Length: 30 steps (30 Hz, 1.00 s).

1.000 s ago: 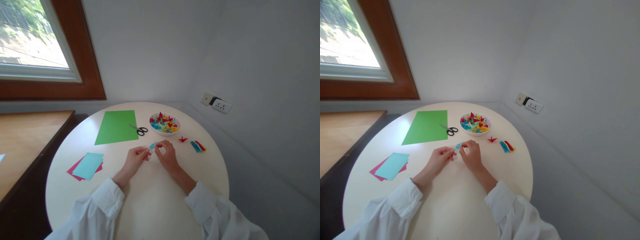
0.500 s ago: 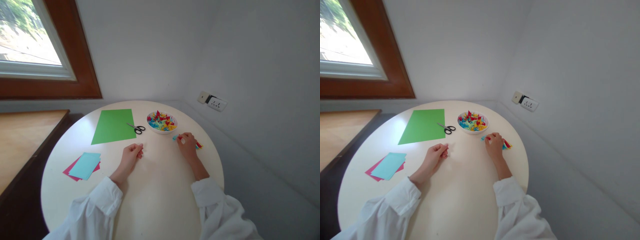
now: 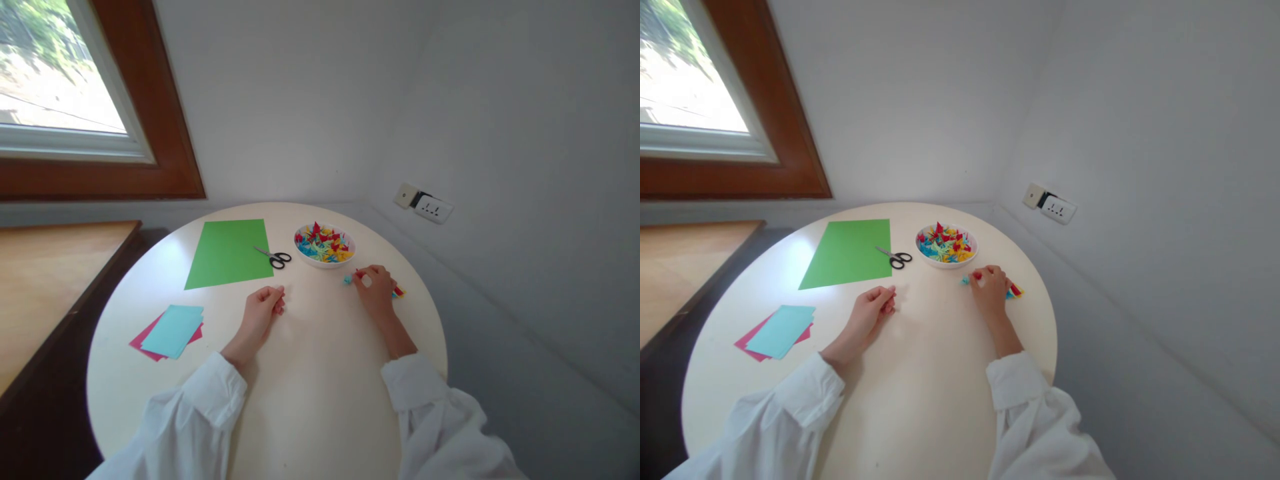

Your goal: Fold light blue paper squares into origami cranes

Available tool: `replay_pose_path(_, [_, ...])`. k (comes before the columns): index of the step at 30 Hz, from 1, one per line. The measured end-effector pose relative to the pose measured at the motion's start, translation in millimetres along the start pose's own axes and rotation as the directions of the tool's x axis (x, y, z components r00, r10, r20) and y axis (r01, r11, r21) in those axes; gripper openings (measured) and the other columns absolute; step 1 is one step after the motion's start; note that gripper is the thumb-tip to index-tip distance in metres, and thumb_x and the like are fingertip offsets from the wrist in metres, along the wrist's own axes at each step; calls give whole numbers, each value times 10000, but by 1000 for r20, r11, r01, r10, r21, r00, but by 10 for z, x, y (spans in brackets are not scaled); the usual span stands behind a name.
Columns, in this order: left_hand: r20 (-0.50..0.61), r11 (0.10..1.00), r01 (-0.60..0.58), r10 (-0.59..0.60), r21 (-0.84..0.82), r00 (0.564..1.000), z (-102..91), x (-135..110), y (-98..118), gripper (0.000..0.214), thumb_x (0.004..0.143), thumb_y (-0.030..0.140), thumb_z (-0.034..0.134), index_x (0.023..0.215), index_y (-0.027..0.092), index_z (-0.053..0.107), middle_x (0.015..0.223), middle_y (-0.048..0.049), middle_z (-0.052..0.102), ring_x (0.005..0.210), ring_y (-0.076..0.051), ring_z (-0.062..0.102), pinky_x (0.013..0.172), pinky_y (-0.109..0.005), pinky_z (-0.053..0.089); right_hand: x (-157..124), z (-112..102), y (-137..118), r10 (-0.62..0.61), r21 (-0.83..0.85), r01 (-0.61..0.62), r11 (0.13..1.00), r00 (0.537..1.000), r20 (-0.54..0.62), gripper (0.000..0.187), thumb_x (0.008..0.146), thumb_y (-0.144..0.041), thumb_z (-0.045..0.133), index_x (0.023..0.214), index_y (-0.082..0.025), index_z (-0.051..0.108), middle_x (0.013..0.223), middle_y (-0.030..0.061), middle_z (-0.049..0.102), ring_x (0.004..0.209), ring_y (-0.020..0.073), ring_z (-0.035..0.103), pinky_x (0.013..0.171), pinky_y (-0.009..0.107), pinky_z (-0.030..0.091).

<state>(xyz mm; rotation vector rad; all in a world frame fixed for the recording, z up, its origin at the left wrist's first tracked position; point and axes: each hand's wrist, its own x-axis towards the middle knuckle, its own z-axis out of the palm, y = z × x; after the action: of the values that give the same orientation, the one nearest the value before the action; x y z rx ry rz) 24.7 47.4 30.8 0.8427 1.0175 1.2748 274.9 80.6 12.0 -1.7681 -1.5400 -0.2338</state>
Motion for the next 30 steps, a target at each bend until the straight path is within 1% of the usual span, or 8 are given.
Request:
replay_pose_path(4, [13, 999, -20, 19, 45, 1000, -4, 8, -16, 325, 604, 386, 664, 517, 142, 468, 419, 56, 439, 392, -43, 375, 449, -198, 327, 19, -49, -40, 40, 27, -38, 999, 996, -80, 216, 757, -355, 515, 772, -187, 651, 912, 74, 559, 886, 231, 497, 788, 382, 301])
replay_pose_path(9, [-85, 946, -104, 136, 306, 987, -67, 34, 8, 309, 681, 429, 565, 565, 161, 464, 365, 78, 379, 334, -53, 331, 387, -198, 263, 28, -32, -39, 18, 58, -13, 998, 996, -85, 242, 752, -365, 498, 775, -180, 651, 905, 87, 563, 879, 247, 494, 784, 402, 309])
replay_pose_path(15, [-83, 635, -176, 357, 752, 930, -462, -77, 269, 187, 727, 322, 494, 698, 153, 567, 499, 4, 564, 422, -110, 490, 447, -228, 363, 40, 8, -53, -35, 116, 45, 992, 995, -88, 229, 738, -346, 500, 753, -169, 644, 886, 98, 563, 865, 258, 496, 779, 418, 325])
replay_pose_path(18, [-30, 379, -173, 475, 909, 879, -815, -179, 431, 176, 740, 282, 475, 740, 162, 603, 749, -67, 673, 667, -177, 610, 630, -288, 458, 24, -2, -112, -86, 144, 98, 985, 993, -85, 218, 742, -332, 497, 739, -165, 638, 868, 97, 564, 845, 251, 502, 776, 412, 339])
replay_pose_path(21, [12, 157, -89, 434, 984, 901, -1165, -260, 526, 274, 765, 312, 459, 926, 152, 613, 981, -115, 664, 905, -237, 614, 800, -349, 456, -4, -11, -184, -133, 173, 145, 974, 988, -78, 212, 749, -324, 494, 746, -167, 637, 862, 91, 567, 827, 242, 514, 766, 400, 353])
replay_pose_path(24, [69, -48, -57, 317, 997, 946, -1400, -330, 506, 478, 784, 328, 442, 1188, 74, 466, 1291, -197, 464, 1218, -307, 401, 994, -464, 297, -32, -5, -237, -159, 187, 171, 967, 984, -78, 202, 752, -316, 493, 742, -173, 635, 849, 83, 574, 821, 239, 522, 747, 387, 364])
replay_pose_path(27, [58, -117, -26, 282, 993, 958, -1492, -394, 409, 570, 830, 347, 375, 1310, 52, 286, 1390, -220, 306, 1300, -331, 247, 1026, -544, 176, -50, 10, -260, -183, 185, 193, 964, 981, -70, 196, 757, -311, 488, 738, -178, 631, 841, 76, 575, 812, 232, 524, 732, 373, 371])
replay_pose_path(30, [55, -123, -24, 255, 992, 965, -1499, -436, 329, 531, 837, 340, 370, 1288, 67, 311, 1365, -222, 348, 1279, -325, 295, 1024, -546, 182, -59, 23, -269, -204, 180, 213, 960, 977, -67, 196, 759, -310, 485, 730, -180, 629, 838, 75, 573, 806, 226, 524, 727, 362, 376])
